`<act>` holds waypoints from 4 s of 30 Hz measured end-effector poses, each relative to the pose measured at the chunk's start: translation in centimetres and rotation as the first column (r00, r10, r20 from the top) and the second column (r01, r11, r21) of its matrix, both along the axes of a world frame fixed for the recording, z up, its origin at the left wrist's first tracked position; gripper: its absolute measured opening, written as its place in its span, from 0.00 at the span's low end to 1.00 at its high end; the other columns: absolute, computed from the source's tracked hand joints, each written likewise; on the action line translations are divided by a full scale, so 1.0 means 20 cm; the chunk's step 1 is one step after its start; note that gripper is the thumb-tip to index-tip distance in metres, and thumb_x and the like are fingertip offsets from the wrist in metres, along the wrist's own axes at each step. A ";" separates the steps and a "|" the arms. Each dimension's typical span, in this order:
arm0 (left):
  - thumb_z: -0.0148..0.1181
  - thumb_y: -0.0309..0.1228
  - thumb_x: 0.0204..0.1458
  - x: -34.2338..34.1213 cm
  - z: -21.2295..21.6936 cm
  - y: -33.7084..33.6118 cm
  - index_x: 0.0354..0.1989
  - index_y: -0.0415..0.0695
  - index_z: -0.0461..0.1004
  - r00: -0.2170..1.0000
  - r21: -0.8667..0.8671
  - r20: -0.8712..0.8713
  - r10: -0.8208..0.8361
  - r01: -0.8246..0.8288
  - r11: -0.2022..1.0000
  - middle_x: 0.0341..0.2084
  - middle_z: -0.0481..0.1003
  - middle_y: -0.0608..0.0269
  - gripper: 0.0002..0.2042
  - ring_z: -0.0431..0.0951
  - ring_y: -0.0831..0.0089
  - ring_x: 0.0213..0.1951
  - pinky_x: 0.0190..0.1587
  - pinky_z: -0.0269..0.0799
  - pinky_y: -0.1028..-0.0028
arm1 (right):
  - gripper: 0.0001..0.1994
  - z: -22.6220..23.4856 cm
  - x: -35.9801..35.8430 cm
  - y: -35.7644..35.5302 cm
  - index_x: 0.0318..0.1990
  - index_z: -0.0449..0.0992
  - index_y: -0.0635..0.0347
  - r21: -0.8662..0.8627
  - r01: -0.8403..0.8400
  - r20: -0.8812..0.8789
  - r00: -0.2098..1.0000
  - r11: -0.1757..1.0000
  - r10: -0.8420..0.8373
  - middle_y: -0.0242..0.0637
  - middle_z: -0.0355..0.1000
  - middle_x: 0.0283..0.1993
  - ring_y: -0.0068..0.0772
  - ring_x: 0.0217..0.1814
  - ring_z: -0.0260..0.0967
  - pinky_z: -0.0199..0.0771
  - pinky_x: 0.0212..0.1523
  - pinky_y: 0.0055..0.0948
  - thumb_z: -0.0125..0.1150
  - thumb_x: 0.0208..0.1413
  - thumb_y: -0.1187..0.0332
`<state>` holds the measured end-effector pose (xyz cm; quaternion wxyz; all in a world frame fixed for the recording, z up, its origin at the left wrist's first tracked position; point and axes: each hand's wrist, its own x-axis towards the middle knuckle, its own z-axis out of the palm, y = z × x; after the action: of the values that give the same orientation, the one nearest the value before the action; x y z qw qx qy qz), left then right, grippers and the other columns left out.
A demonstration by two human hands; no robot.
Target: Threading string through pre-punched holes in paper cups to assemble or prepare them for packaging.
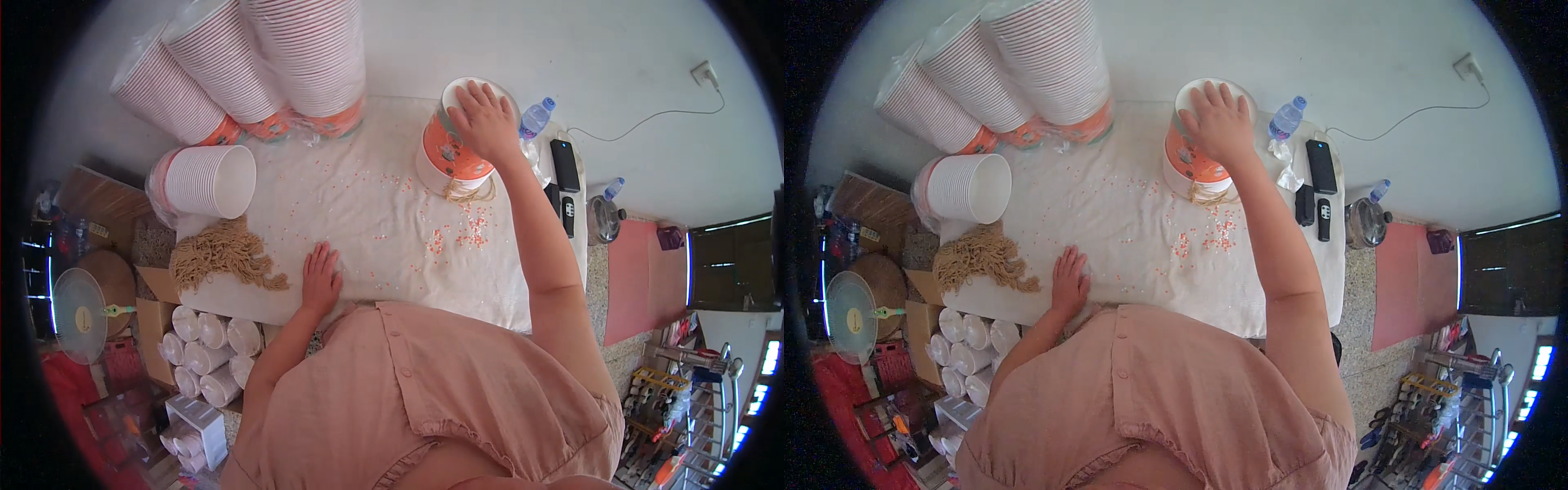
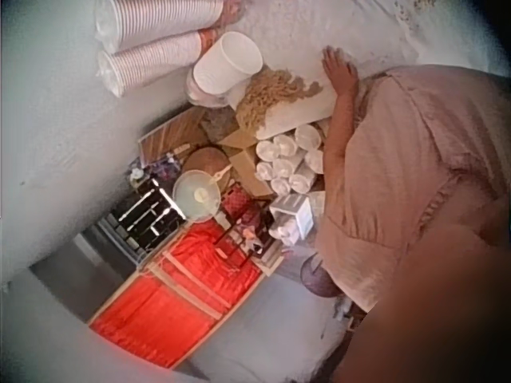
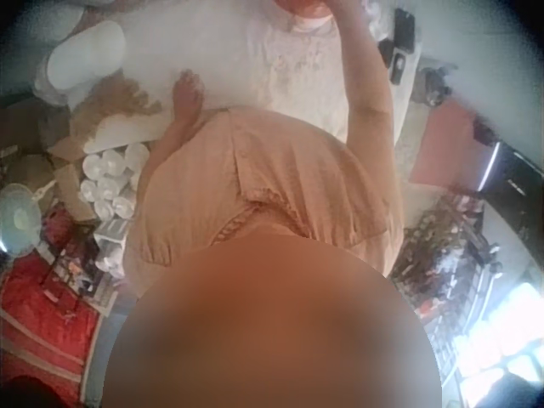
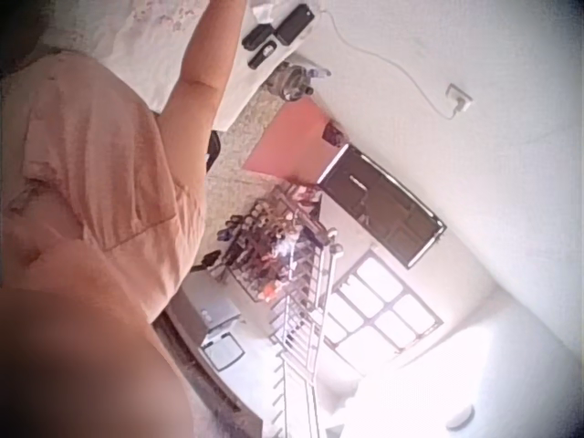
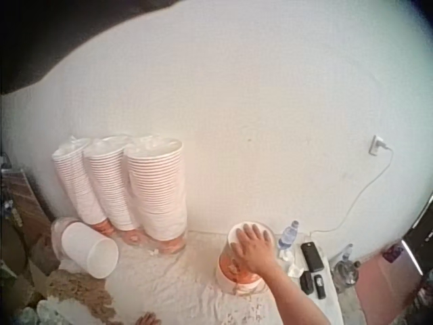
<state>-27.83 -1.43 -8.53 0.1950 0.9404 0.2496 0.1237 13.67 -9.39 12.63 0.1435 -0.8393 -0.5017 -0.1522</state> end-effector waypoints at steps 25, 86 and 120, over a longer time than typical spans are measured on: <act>0.62 0.31 0.51 -0.38 0.09 1.09 0.41 0.37 0.69 0.337 -0.485 0.471 0.816 -0.673 0.558 0.32 0.72 0.64 0.14 0.70 0.74 0.36 0.43 0.68 0.73 | 0.16 -0.76 -0.85 -0.63 0.45 0.72 0.60 0.193 -0.550 -0.458 0.682 0.813 0.570 0.45 0.67 0.52 0.49 0.56 0.65 0.69 0.54 0.43 0.60 0.46 0.75; 0.50 0.19 0.45 0.20 0.74 0.11 0.58 0.41 0.56 0.806 -0.916 0.128 0.578 -0.128 0.381 0.51 0.68 0.51 0.27 0.77 0.71 0.31 0.16 0.72 0.77 | 0.25 -0.22 -0.93 -0.47 0.51 0.71 0.57 0.368 -0.594 -0.174 0.711 0.715 0.681 0.43 0.65 0.57 0.45 0.62 0.62 0.43 0.69 0.58 0.67 0.44 0.63; 0.54 0.23 0.50 0.19 0.49 -0.05 0.59 0.40 0.57 0.844 -0.916 0.126 0.521 -0.103 0.388 0.55 0.64 0.56 0.26 0.76 0.69 0.42 0.26 0.78 0.75 | 0.20 0.10 -0.23 -0.12 0.52 0.73 0.58 0.281 -0.211 0.143 0.974 0.936 0.177 0.42 0.68 0.57 0.45 0.61 0.63 0.59 0.58 0.43 0.62 0.52 0.63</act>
<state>-23.97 -2.46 1.35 0.6718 0.5858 0.4080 0.1977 8.97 -11.83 14.59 0.2521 -0.7446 -0.5613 -0.2587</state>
